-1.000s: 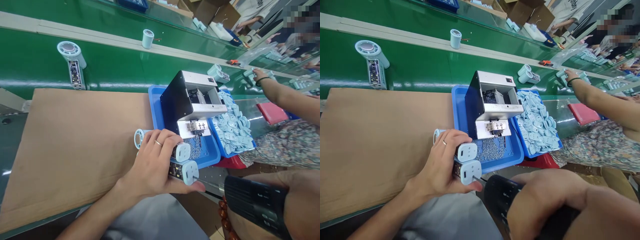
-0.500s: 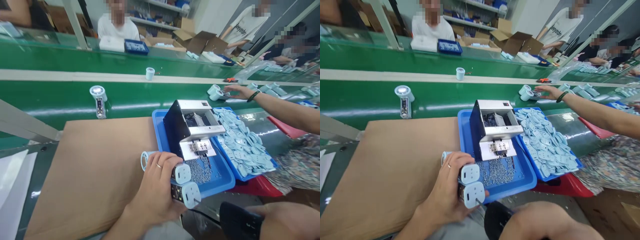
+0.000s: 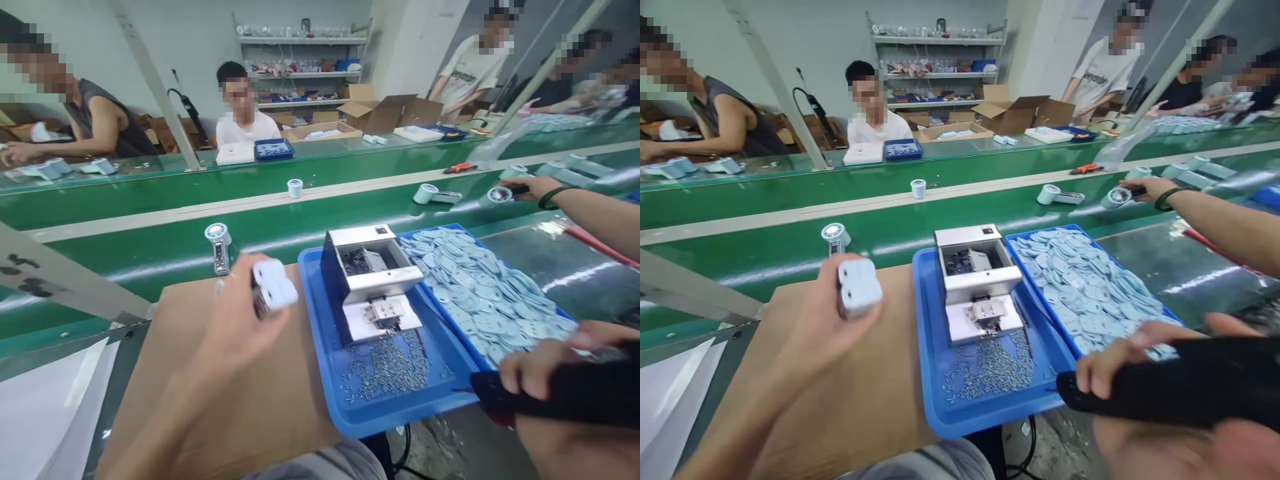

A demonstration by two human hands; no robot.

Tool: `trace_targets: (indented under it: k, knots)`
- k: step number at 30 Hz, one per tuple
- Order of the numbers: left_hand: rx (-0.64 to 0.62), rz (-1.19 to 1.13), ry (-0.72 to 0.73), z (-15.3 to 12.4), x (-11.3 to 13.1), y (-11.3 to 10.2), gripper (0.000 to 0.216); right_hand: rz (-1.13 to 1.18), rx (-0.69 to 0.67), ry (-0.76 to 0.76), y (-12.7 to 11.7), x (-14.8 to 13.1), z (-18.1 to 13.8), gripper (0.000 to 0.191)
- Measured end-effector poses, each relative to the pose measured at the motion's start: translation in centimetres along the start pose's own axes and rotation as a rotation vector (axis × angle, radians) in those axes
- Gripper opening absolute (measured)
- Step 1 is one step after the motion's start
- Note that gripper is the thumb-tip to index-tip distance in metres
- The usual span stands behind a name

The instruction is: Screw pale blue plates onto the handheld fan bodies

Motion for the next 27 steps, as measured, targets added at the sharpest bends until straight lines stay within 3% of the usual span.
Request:
trace_targets:
  k: [2,4,8,14,18,21,23,27]
  knots:
    - [-0.037,0.306,-0.068,5.3,-2.1,-0.4,0.049,0.058,0.018,0.014,-0.5,-0.1,0.9,0.062]
    - [-0.106,0.522,-0.106,10.5,-3.7,0.7,0.059,0.088,-0.098,0.011,-0.1,0.2,1.5,0.072]
    - [-0.229,0.624,-0.052,18.1,-4.1,5.7,0.059,-0.027,-0.314,-0.03,-0.1,2.8,3.6,0.043]
    - [-0.477,0.667,0.015,21.8,-4.6,13.7,0.046,-0.673,-0.185,0.022,-3.1,10.6,8.7,0.04]
    - [-0.516,0.625,0.031,22.2,-4.8,16.3,0.043,-0.915,-0.136,-0.043,-2.9,12.5,9.3,0.042]
    - [-0.458,0.575,0.043,22.0,-4.5,16.1,0.045,-0.991,-0.143,-0.135,-2.0,12.6,8.7,0.043]
    - [-0.386,0.541,0.037,21.3,-4.6,14.6,0.05,-1.011,-0.141,-0.194,-1.8,12.4,8.4,0.044]
    - [-0.107,0.529,-0.131,17.9,-7.3,7.5,0.067,-0.955,-0.161,-0.289,-2.0,11.7,8.7,0.042]
Point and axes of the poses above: each hand's wrist, its own z-axis towards the middle knuckle, its own y-axis out of the palm, x = y × z, the point moved 10 cm from there along z, towards the middle knuckle
